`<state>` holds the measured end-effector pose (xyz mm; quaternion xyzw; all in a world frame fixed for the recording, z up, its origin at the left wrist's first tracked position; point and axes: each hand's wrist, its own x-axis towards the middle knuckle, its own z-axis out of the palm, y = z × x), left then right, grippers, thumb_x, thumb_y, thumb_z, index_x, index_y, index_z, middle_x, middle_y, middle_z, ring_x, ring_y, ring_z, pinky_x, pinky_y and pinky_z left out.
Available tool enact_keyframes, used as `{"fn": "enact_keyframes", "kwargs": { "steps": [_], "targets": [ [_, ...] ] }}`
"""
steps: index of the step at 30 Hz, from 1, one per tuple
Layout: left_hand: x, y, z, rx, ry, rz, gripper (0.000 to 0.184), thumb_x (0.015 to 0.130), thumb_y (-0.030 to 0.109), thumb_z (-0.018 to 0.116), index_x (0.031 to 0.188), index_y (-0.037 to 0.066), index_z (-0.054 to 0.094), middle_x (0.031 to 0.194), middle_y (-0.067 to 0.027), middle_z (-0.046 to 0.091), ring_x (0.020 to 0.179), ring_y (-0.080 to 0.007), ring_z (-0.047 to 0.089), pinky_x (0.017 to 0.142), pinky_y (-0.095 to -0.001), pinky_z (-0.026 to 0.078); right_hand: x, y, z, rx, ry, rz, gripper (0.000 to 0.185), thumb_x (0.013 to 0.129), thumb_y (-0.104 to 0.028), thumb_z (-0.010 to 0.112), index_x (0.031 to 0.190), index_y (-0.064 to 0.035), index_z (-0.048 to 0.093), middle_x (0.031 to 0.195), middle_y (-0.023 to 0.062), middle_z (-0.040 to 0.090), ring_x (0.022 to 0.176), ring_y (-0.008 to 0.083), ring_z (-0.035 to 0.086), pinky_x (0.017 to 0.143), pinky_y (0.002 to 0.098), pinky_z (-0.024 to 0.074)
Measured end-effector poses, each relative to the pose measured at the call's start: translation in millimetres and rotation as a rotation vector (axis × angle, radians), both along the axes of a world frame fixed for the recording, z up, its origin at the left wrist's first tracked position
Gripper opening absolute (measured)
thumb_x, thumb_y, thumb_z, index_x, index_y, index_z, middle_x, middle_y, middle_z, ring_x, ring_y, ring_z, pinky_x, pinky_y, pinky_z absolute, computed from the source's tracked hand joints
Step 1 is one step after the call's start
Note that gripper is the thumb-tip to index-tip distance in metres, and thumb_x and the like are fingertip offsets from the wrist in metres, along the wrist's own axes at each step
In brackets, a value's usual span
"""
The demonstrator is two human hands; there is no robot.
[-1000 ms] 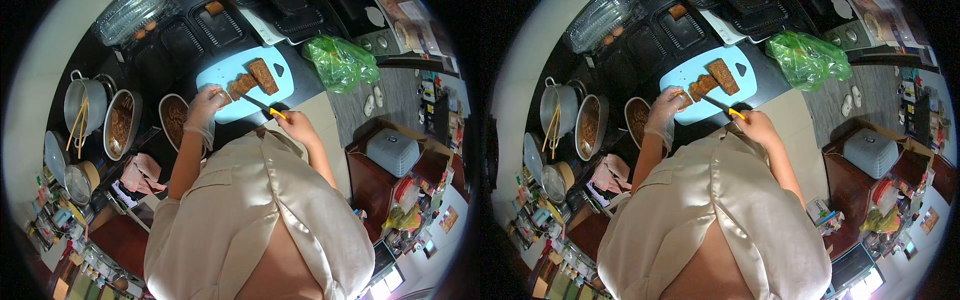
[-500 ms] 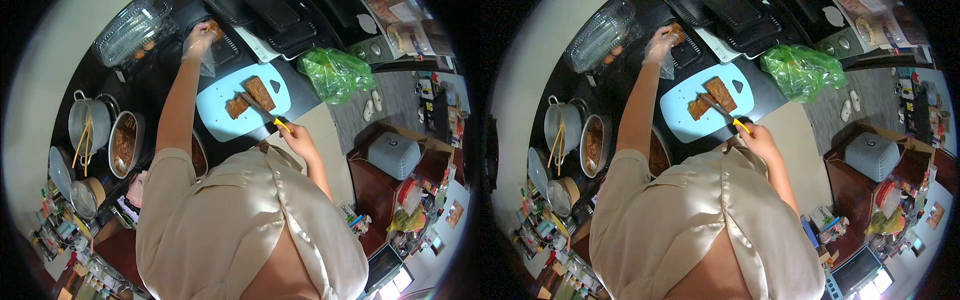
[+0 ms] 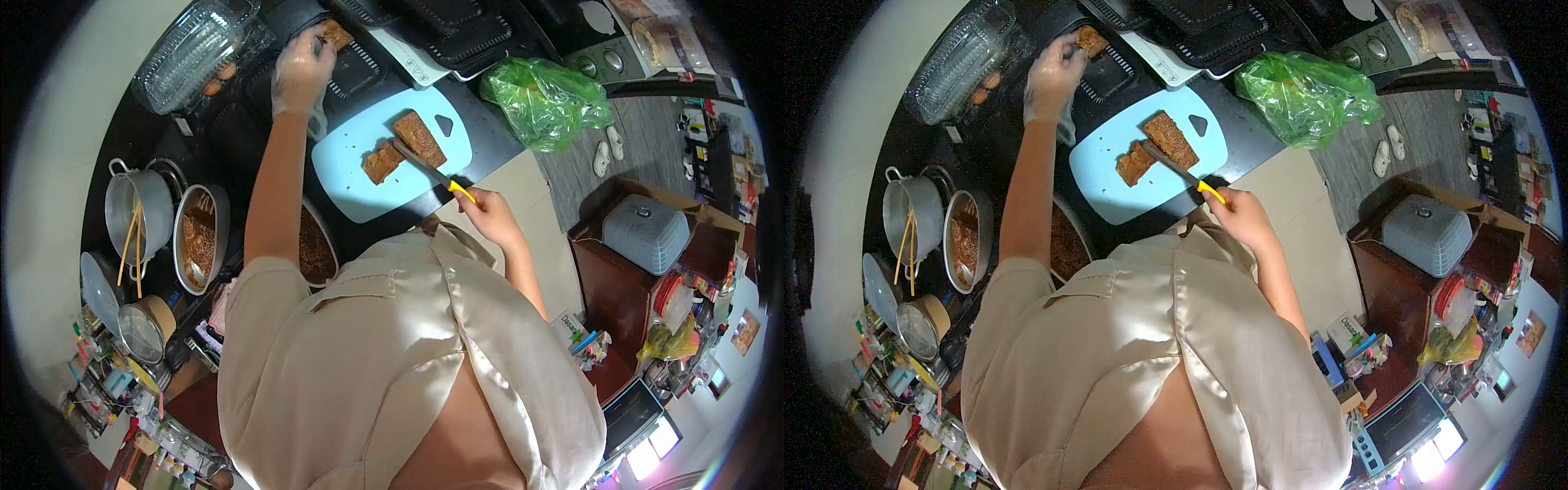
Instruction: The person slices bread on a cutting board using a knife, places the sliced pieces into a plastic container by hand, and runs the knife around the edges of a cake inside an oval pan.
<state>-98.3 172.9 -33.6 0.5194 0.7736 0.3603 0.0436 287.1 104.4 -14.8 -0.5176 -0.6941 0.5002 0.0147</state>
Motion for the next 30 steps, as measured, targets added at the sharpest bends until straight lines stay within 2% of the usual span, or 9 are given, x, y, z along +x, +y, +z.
{"fn": "enact_keyframes", "kwargs": {
  "steps": [2, 7, 9, 10, 12, 15, 19, 27, 30],
  "targets": [
    [37, -39, 46, -0.322, -0.334, 0.039, 0.034, 0.088, 0.033, 0.056, 0.114, 0.011, 0.062, 0.099, -0.0166, 0.068, 0.093, -0.0349, 0.064, 0.084, -0.0437, 0.050, 3, 2, 1, -0.015, -0.043, 0.023, 0.045, 0.092, -0.039, 0.059, 0.074, 0.0017, 0.062, 0.053, 0.0130, 0.048, 0.048, 0.0224, 0.042, 0.051, 0.0378, 0.0366],
    [97, -117, 20, -0.729, -0.360, -0.129, 0.041, 0.087, 0.044, 0.058, 0.105, 0.008, 0.065, 0.097, -0.0168, 0.068, 0.096, -0.0336, 0.064, 0.081, -0.0436, 0.049, 7, 1, -4, -0.064, -0.017, 0.044, 0.045, 0.092, -0.039, 0.059, 0.075, 0.0018, 0.064, 0.052, 0.0121, 0.049, 0.049, 0.0209, 0.044, 0.051, 0.0380, 0.0371],
    [112, -125, 14, -0.877, -0.696, -0.030, 0.044, 0.086, 0.046, 0.059, 0.109, 0.009, 0.064, 0.098, -0.0160, 0.068, 0.093, -0.0300, 0.066, 0.082, -0.0399, 0.049, 5, 2, -7, -0.085, -0.005, 0.074, 0.045, 0.092, -0.040, 0.058, 0.075, 0.0016, 0.065, 0.053, 0.0121, 0.050, 0.049, 0.0214, 0.044, 0.052, 0.0382, 0.0373],
    [116, -129, 7, -0.878, -0.697, -0.026, 0.044, 0.086, 0.046, 0.059, 0.109, 0.009, 0.064, 0.098, -0.0160, 0.068, 0.093, -0.0300, 0.066, 0.082, -0.0399, 0.049, 4, 1, -7, -0.102, 0.009, 0.100, 0.046, 0.092, -0.041, 0.058, 0.076, 0.0015, 0.065, 0.053, 0.0121, 0.050, 0.049, 0.0220, 0.044, 0.052, 0.0384, 0.0376],
    [122, -133, 3, -0.696, -0.535, 0.088, 0.039, 0.087, 0.038, 0.062, 0.113, 0.009, 0.061, 0.081, -0.0062, 0.067, 0.066, -0.0127, 0.063, 0.066, -0.0302, 0.053, -1, -3, -5, -0.092, -0.038, 0.106, 0.047, 0.091, -0.042, 0.057, 0.075, 0.0014, 0.065, 0.052, 0.0120, 0.049, 0.049, 0.0226, 0.044, 0.052, 0.0389, 0.0373],
    [117, -138, 20, -0.798, -0.794, 0.146, 0.038, 0.085, 0.036, 0.061, 0.113, 0.011, 0.062, 0.098, -0.0121, 0.068, 0.082, -0.0176, 0.066, 0.077, -0.0299, 0.050, -1, 0, -6, -0.078, -0.084, 0.108, 0.048, 0.091, -0.044, 0.057, 0.075, 0.0012, 0.064, 0.052, 0.0118, 0.047, 0.050, 0.0237, 0.042, 0.053, 0.0396, 0.0370],
    [102, -155, -2, -0.711, -0.758, 0.152, 0.037, 0.083, 0.033, 0.062, 0.114, 0.012, 0.062, 0.100, -0.0101, 0.068, 0.085, -0.0161, 0.066, 0.076, -0.0281, 0.051, 3, 0, -13, -0.088, -0.079, 0.107, 0.049, 0.091, -0.044, 0.056, 0.075, 0.0012, 0.064, 0.051, 0.0125, 0.046, 0.050, 0.0233, 0.042, 0.053, 0.0397, 0.0372],
    [75, -131, 9, -0.269, -1.220, 0.078, 0.036, 0.081, 0.020, 0.071, 0.114, 0.009, 0.061, 0.100, -0.0087, 0.067, 0.087, -0.0143, 0.064, 0.075, -0.0263, 0.051, 1, -3, -7, -0.118, -0.017, 0.089, 0.048, 0.091, -0.043, 0.057, 0.074, 0.0005, 0.065, 0.052, 0.0075, 0.048, 0.050, 0.0177, 0.043, 0.052, 0.0367, 0.0370],
    [45, -82, 21, -0.204, -0.993, 0.079, 0.036, 0.085, 0.015, 0.067, 0.119, 0.007, 0.058, 0.106, -0.0117, 0.064, 0.096, -0.0180, 0.064, 0.080, -0.0303, 0.054, 0, -2, -6, -0.132, -0.022, 0.087, 0.048, 0.091, -0.044, 0.057, 0.074, 0.0006, 0.065, 0.052, 0.0071, 0.048, 0.050, 0.0171, 0.043, 0.052, 0.0364, 0.0371]
  ]
}}
